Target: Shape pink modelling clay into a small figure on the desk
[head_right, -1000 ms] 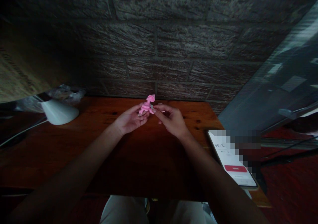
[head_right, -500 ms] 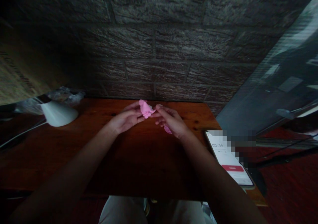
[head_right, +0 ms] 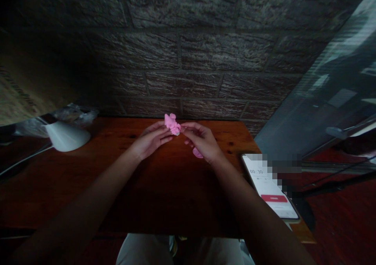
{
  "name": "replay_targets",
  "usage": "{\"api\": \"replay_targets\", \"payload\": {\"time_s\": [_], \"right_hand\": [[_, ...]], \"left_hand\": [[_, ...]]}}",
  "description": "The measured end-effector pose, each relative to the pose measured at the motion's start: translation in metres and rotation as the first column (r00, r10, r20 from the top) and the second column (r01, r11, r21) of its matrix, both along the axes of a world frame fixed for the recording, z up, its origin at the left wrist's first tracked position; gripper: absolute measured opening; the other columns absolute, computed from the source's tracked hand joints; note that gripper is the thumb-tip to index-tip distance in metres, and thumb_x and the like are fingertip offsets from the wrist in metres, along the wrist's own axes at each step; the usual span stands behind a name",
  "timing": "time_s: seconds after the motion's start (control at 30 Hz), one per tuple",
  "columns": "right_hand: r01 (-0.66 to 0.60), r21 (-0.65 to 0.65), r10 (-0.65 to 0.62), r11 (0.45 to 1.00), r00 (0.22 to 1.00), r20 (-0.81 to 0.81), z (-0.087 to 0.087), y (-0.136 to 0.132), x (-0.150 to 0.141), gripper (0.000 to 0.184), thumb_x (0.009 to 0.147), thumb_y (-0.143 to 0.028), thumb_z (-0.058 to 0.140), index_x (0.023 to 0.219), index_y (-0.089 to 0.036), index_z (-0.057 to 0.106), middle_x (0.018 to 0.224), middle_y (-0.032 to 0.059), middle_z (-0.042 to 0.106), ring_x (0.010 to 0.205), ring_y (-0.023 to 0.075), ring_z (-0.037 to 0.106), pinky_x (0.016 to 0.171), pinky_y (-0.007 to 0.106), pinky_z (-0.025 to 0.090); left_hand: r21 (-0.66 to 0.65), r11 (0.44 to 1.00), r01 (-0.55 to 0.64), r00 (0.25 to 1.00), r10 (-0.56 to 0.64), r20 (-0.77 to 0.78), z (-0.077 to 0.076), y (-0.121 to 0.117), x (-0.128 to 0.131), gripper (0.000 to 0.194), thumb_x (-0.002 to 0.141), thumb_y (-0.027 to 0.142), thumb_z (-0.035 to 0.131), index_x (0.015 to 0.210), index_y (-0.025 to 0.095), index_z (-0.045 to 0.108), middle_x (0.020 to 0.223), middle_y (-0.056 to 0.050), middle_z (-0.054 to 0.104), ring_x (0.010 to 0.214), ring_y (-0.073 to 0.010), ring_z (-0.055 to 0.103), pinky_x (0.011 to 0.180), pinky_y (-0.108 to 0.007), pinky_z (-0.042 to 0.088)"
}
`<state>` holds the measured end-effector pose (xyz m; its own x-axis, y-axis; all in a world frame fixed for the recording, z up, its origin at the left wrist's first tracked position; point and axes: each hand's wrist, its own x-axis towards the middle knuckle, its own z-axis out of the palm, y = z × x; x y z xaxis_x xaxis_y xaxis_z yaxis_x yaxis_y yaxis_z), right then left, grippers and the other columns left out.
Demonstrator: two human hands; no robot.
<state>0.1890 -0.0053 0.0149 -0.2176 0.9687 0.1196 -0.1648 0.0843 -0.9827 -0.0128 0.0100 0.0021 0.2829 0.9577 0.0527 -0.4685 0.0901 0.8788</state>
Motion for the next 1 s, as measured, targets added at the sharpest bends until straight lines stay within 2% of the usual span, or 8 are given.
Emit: {"api": "replay_targets", "payload": {"time_s": [0.2,0.53,0.63,0.77,1.0], "right_hand": [[0.030,0.054,-0.033,0.998,0.998,0.052,-0.002,0.000,-0.001,0.026,0.076,-0.037,0.080,0.097,-0.023,0.075,0.093,0.0028,0.072,0.062,0.0091,0.055,0.050,0.023,0.038],[0.039,0.108,-0.052,0.993,0.992,0.119,0.001,-0.001,0.000,0.026,0.079,-0.042,0.076,0.096,-0.022,0.074,0.093,0.0035,0.072,0.060,0.0090,0.056,0.051,0.024,0.041],[0.059,0.109,-0.072,0.992,0.991,0.115,0.001,-0.001,0.000,0.026,0.081,-0.045,0.074,0.093,-0.021,0.075,0.094,0.0041,0.072,0.060,0.0090,0.056,0.051,0.024,0.041],[0.071,0.130,-0.085,0.989,0.990,0.110,0.000,0.001,0.001,0.025,0.077,-0.042,0.077,0.091,-0.022,0.076,0.085,0.0015,0.071,0.058,0.0087,0.053,0.051,0.024,0.041],[0.098,0.121,-0.111,0.988,0.989,0.102,0.001,0.000,0.001,0.022,0.076,-0.041,0.078,0.088,-0.023,0.077,0.092,0.0038,0.073,0.062,0.0104,0.053,0.053,0.026,0.043]], "left_hand": [[0.049,0.998,-0.043,0.999,0.044,-0.016,-0.001,-0.001,0.005,0.026,0.071,0.021,0.085,0.095,0.019,0.076,0.098,-0.004,0.077,0.086,-0.0146,0.070,0.080,-0.028,0.054],[0.090,0.994,-0.067,0.995,0.074,-0.073,-0.001,-0.003,0.008,0.032,0.070,0.016,0.085,0.100,0.020,0.075,0.104,-0.005,0.077,0.095,-0.0160,0.070,0.084,-0.029,0.053],[0.101,0.993,-0.065,0.993,0.074,-0.088,-0.003,-0.004,0.008,0.034,0.069,0.016,0.085,0.101,0.020,0.074,0.104,-0.005,0.076,0.095,-0.0162,0.070,0.085,-0.030,0.053],[0.134,0.989,-0.060,0.991,0.075,-0.108,-0.003,-0.005,0.009,0.036,0.069,0.016,0.084,0.103,0.021,0.073,0.103,-0.004,0.076,0.094,-0.0161,0.070,0.086,-0.031,0.053],[0.157,0.984,-0.085,0.988,0.104,-0.113,-0.004,-0.007,0.011,0.038,0.065,0.016,0.085,0.101,0.022,0.075,0.103,-0.004,0.077,0.093,-0.0167,0.069,0.080,-0.029,0.053]]}}
